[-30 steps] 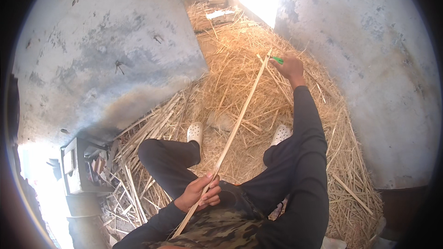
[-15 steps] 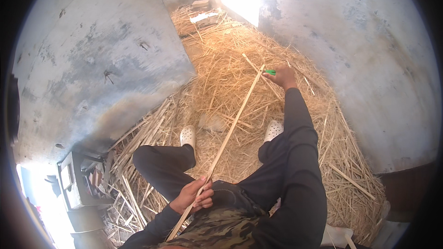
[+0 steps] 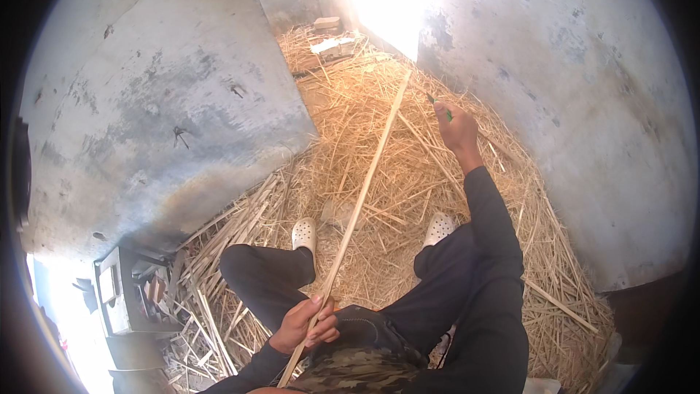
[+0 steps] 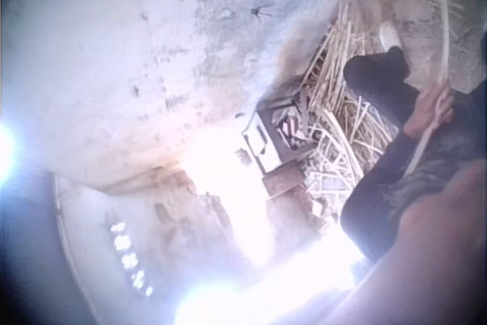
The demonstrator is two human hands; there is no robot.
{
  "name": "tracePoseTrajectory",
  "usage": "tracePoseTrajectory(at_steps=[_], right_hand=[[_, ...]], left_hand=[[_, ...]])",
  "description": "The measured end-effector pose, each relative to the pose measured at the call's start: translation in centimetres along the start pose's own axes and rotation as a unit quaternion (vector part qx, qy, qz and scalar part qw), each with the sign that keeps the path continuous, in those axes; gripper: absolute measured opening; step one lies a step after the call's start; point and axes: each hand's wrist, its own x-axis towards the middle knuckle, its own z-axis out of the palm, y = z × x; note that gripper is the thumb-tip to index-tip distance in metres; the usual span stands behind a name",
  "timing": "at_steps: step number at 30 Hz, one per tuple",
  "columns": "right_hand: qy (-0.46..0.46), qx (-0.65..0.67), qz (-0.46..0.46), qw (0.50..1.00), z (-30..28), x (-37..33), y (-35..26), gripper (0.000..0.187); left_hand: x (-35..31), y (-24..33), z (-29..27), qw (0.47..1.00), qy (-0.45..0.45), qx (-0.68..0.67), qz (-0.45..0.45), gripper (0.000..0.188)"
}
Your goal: The person sits on a bed of straw and uses a green utility knife to shave the outer layer off a long bamboo stick. They hold the stick with their left hand and scrape the blade along its length with their right hand, rotating the stick to smooth different sides.
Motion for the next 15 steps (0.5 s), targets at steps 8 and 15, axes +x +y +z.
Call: tracePoseTrajectory(at_steps=[8, 15], right_hand=[[-0.014, -0.054, -0.224, 0.973, 1.4, -1.1, -5.2, 0.072], [-0.037, -0.1, -0.117, 0.987, 1.6, 3.3, -3.4, 0.078]], left_hand=[[-1.2, 0.2, 0.9, 0.998, 0.043, 0.032, 0.028, 0.042], [-1.8, -0.6, 0.8, 0.997, 0.044, 0.056, -0.005, 0.042]])
